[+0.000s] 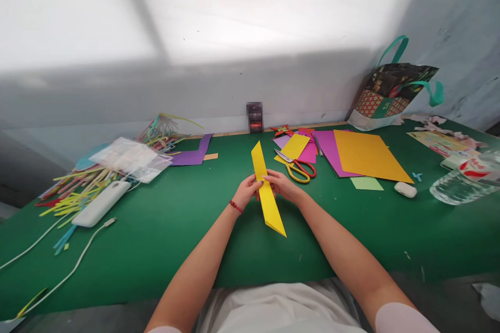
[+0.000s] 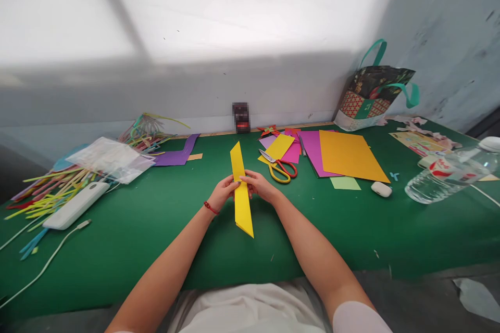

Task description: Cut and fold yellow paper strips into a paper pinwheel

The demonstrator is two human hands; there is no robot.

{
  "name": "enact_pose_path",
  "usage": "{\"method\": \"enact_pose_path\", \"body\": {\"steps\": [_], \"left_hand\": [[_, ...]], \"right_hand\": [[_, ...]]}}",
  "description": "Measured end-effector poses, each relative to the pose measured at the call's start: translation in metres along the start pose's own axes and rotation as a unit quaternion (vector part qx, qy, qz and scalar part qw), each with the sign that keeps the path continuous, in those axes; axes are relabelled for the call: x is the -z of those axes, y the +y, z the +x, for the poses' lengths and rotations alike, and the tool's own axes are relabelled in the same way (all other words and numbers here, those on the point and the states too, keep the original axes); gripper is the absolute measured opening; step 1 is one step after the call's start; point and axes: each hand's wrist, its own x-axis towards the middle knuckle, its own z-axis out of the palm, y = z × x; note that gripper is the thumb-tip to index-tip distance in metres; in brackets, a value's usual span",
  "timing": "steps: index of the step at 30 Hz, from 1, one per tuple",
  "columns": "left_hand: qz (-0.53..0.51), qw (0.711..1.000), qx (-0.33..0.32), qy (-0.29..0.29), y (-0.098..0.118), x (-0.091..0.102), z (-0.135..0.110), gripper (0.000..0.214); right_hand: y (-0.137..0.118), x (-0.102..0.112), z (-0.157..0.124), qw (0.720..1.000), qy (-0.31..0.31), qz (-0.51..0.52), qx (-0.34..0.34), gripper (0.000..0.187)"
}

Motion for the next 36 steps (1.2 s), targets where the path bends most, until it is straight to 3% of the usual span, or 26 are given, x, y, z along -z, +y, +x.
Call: {"method": "enact_pose_path", "body": {"steps": [3,8,15,22,29,32,36], "left_hand": [[0.001,1.0,0.001,-0.018,-0.001,0.0,0.0,0.05],[0.015,1.0,0.002,0.009,0.002,0.0,0.002,0.043],[0.021,0.996,0.068,-0.044,0.001,-0.002,-0.001,0.033],[-0.001,0.997,0.066,-0.051,0.0,-0.007,-0.003,0.038],[0.004,0.989,0.058,-0.134,0.007,-0.013,-0.01,0.047],[-0.003,0.983,0.076,-0.169,0.011,-0.014,-0.013,0.045],[0.002,0.983,0.062,-0.174,0.014,-0.016,-0.016,0.046]], "right_hand": [[0.001,-0.001,0.001,1.0,0.008,-0.013,0.019,0.033],[0.005,-0.001,0.006,0.998,0.021,-0.046,0.039,0.037],[0.005,0.0,0.009,0.987,0.088,-0.114,0.065,0.035],[0.001,-0.006,0.005,0.988,0.1,-0.09,0.071,0.044],[0.003,-0.003,0.004,0.983,0.107,-0.124,0.084,0.043],[0.001,-0.005,0.003,0.983,0.127,-0.112,0.067,0.047],[-0.001,-0.008,0.001,0.992,0.114,-0.062,0.014,0.048]]}}
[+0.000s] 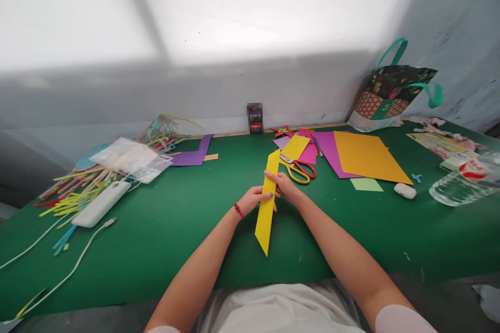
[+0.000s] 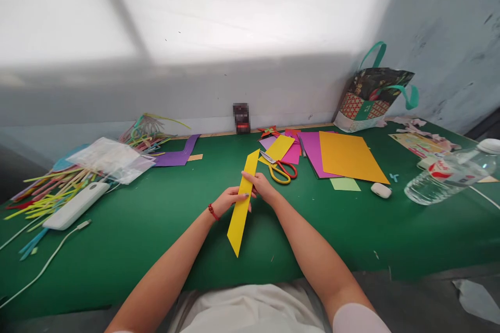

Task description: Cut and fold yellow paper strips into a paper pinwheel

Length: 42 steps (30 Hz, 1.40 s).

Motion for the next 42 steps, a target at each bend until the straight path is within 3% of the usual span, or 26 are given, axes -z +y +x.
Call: {"method": "enact_pose_path", "body": {"steps": [8,13,19,24,27,30,34,38,42], "left_hand": [[0.031,0.999,-0.031,-0.01,-0.002,0.0,-0.001,0.046],[0.054,0.998,-0.025,0.013,0.0,0.001,-0.001,0.047],[0.121,0.983,-0.034,0.136,-0.003,0.007,0.004,0.045],[0.128,0.981,-0.044,0.141,-0.005,0.013,0.007,0.045],[0.142,0.977,-0.054,0.15,-0.007,0.011,0.008,0.045],[0.209,0.951,-0.085,0.213,-0.01,0.009,0.008,0.041],[0.317,0.879,-0.191,0.301,-0.011,0.013,0.007,0.022],[0.452,0.788,-0.337,0.247,-0.01,0.019,0.006,0.023],[0.487,0.764,-0.36,0.223,-0.007,0.021,0.001,0.018]], "right_hand": [[0.004,-0.001,0.0,0.991,-0.052,0.084,-0.09,0.055],[0.007,-0.001,0.004,0.992,-0.051,0.082,-0.076,0.056],[0.011,0.004,0.009,0.996,-0.045,0.062,-0.051,0.056],[0.011,0.007,0.008,0.994,-0.071,0.079,-0.024,0.037],[0.01,0.006,0.006,0.992,-0.096,0.086,-0.011,0.047],[0.008,0.007,0.005,0.992,-0.083,0.097,-0.009,0.054],[0.004,0.01,0.006,0.99,-0.043,0.132,0.001,0.054],[0.0,0.012,0.006,0.987,-0.033,0.154,0.014,0.053],[-0.001,0.011,0.005,0.989,-0.038,0.143,0.001,0.05]]}}
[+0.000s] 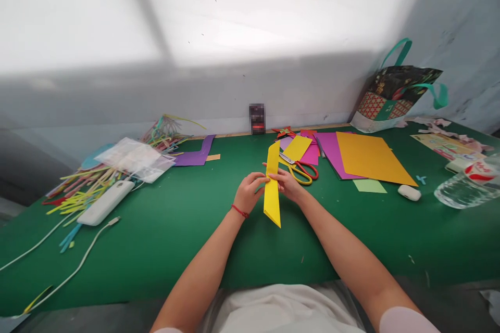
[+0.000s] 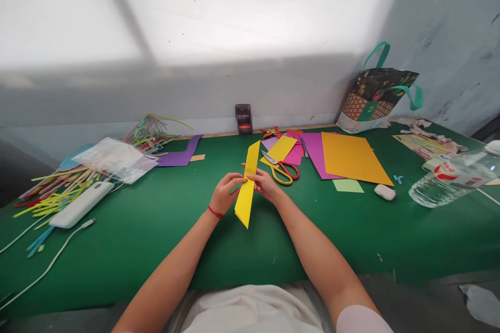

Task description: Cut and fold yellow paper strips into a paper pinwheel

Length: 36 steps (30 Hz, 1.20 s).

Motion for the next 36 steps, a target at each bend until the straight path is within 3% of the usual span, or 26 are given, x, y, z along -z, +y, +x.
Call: {"method": "enact_pose_path", "body": {"steps": [5,11,14,21,28,36], "left_hand": [[-0.056,0.996,0.065,-0.034,0.005,0.004,0.002,0.017],[-0.132,0.975,0.177,-0.007,-0.003,-0.003,0.004,0.02],[-0.171,0.961,0.216,-0.001,-0.008,-0.006,0.004,0.025],[-0.218,0.94,0.262,0.014,-0.014,-0.004,0.004,0.036],[-0.233,0.93,0.285,0.002,-0.008,-0.006,0.005,0.035],[-0.283,0.91,0.295,0.062,-0.007,-0.004,0.009,0.039]], "right_hand": [[0.005,0.0,0.001,0.998,-0.016,-0.065,-0.019,0.046],[0.006,-0.001,0.002,0.985,-0.005,-0.171,0.012,0.02],[0.008,-0.005,0.002,0.983,-0.006,-0.18,0.037,0.02],[0.021,-0.016,0.001,0.988,-0.007,-0.145,0.047,0.035],[0.027,-0.02,0.0,0.97,0.083,-0.213,0.083,0.031],[0.015,-0.022,-0.003,0.979,0.03,-0.194,0.061,0.035]]}}
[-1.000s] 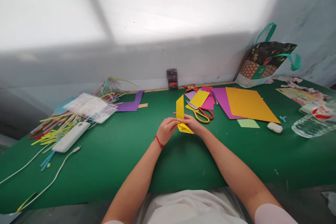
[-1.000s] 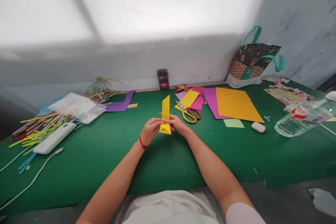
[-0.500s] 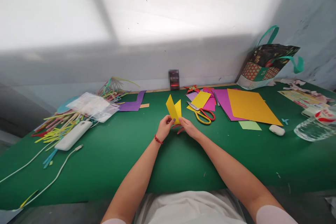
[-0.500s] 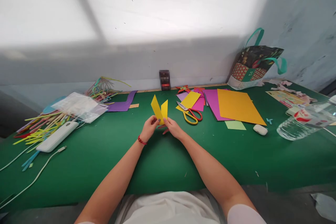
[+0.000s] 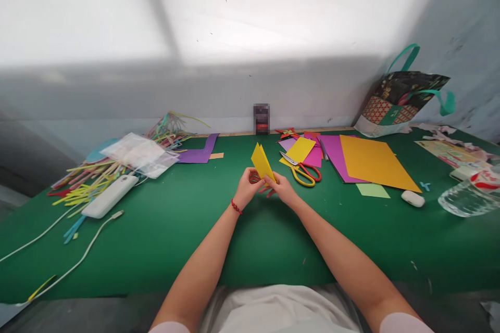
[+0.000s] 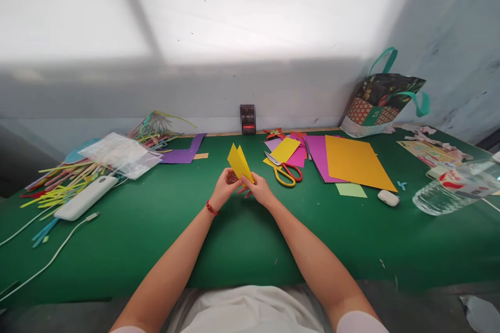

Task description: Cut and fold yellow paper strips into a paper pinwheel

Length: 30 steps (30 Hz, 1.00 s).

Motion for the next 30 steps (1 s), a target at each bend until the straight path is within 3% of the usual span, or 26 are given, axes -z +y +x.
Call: {"method": "enact_pose_path", "body": {"steps": [5,9,12,16,19,23,26,30], "left_hand": [[-0.095,0.993,-0.031,0.057,-0.001,0.01,0.003,0.043],[-0.063,0.99,-0.026,0.122,0.0,0.022,0.009,0.047],[-0.045,0.994,0.012,0.102,0.002,0.025,0.01,0.046],[-0.053,0.995,0.049,0.071,0.001,0.025,0.01,0.045],[-0.054,0.993,0.046,0.091,-0.001,0.026,0.012,0.046],[-0.056,0.994,0.015,0.092,-0.002,0.025,0.012,0.049],[-0.053,0.996,0.008,0.066,-0.001,0.018,0.008,0.045],[-0.037,0.998,0.014,0.04,-0.005,0.006,0.001,0.037]], "right_hand": [[0.003,0.005,0.002,0.999,-0.016,-0.002,-0.034,0.036],[0.003,0.014,0.002,0.991,-0.098,-0.005,-0.091,0.033],[-0.002,0.022,-0.001,0.982,-0.157,-0.016,-0.106,0.036],[-0.006,0.03,-0.002,0.975,-0.186,-0.032,-0.117,0.038],[-0.006,0.031,0.0,0.984,-0.142,-0.024,-0.107,0.037],[-0.005,0.034,0.006,0.997,0.006,0.038,-0.061,0.036],[-0.001,0.038,0.012,0.989,0.095,0.107,-0.038,0.034],[0.01,0.036,0.017,0.967,0.161,0.194,-0.026,0.036]]}}
